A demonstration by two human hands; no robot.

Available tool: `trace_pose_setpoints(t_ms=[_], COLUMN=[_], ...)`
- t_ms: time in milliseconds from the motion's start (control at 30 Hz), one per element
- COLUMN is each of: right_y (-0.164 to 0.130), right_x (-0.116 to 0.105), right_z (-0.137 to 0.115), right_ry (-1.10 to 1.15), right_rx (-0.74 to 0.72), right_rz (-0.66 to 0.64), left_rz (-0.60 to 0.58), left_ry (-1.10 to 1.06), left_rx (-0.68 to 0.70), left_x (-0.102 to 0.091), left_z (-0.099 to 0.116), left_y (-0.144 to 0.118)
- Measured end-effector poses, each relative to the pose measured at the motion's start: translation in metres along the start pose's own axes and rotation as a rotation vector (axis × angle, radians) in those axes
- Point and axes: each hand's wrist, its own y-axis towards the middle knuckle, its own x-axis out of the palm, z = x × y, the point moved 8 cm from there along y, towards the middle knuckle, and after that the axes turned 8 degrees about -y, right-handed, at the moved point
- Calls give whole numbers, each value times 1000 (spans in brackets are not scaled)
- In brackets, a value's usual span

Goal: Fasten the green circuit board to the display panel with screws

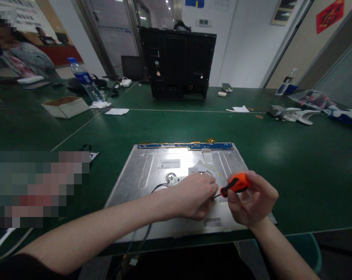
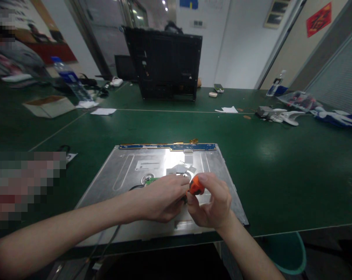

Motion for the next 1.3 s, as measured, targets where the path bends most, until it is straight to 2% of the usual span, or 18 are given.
trace_pose_setpoints(t_ms=[300, 567, 767, 1100, 1300], right_y=[3, 2, 1, 7, -2], right_x=[0, 3, 3, 1, 3], right_z=[-1, 0, 0, -2, 2], right_ry=[-54, 91, 59, -56, 38], right_rx=[8, 28, 48, -7, 48], right_rz=[1, -75, -60, -7, -27], left_rz=[32, 26, 34, 15, 25], left_ry=[5, -15, -5, -13, -15], left_rx=[34, 11, 8, 15, 15], left_x=[-1, -2, -5, -3, -2], left_z=[2, 1, 2, 3, 1], left_y=[1, 0, 0, 0, 0])
